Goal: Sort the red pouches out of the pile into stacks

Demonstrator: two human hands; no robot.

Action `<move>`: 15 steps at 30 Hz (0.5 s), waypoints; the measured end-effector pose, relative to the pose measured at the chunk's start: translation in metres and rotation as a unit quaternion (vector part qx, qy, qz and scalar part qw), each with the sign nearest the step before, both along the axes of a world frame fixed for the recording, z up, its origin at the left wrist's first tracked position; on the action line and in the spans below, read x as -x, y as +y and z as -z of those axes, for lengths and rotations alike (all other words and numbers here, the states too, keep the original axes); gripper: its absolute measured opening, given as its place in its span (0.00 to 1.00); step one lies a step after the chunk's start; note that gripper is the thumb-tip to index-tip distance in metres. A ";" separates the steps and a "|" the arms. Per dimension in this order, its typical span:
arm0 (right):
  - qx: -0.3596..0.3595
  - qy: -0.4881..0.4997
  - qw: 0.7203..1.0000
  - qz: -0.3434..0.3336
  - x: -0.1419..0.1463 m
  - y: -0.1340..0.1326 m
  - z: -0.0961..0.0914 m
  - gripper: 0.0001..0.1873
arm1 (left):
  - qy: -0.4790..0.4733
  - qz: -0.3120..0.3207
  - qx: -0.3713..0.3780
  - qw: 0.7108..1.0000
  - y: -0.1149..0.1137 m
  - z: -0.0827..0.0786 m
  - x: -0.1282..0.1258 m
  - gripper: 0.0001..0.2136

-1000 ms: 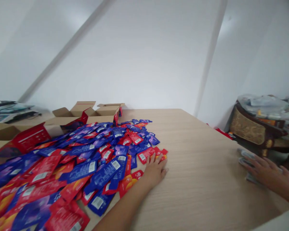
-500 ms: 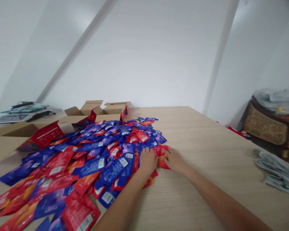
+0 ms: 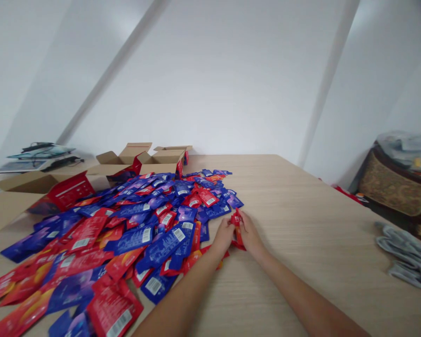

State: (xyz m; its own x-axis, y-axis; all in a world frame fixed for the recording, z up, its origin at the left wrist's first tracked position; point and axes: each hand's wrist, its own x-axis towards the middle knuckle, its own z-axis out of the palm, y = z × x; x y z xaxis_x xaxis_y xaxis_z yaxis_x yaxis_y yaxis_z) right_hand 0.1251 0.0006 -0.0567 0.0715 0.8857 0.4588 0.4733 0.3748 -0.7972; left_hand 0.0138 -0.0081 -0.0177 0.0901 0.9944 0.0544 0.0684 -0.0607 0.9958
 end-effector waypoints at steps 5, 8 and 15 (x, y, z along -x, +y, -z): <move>0.065 0.078 0.995 0.025 -0.008 0.002 -0.004 0.30 | -0.199 0.040 0.063 0.977 -0.004 0.001 -0.002 0.14; 0.101 0.116 0.988 0.030 -0.011 -0.001 -0.011 0.35 | -0.251 0.038 0.057 0.966 -0.008 -0.002 -0.001 0.15; 0.165 0.272 0.943 -0.093 -0.013 -0.020 -0.036 0.25 | -0.281 -0.050 0.058 0.956 -0.001 0.005 0.005 0.12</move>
State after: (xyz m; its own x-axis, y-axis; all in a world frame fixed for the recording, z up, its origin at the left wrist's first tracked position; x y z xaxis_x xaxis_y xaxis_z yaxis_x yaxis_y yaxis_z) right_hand 0.1383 -0.0192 -0.0208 0.0458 0.9944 0.0951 -0.0899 0.0989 -0.9910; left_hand 0.0092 -0.0095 -0.0232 -0.0177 0.9988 -0.0458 -0.4810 0.0317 0.8762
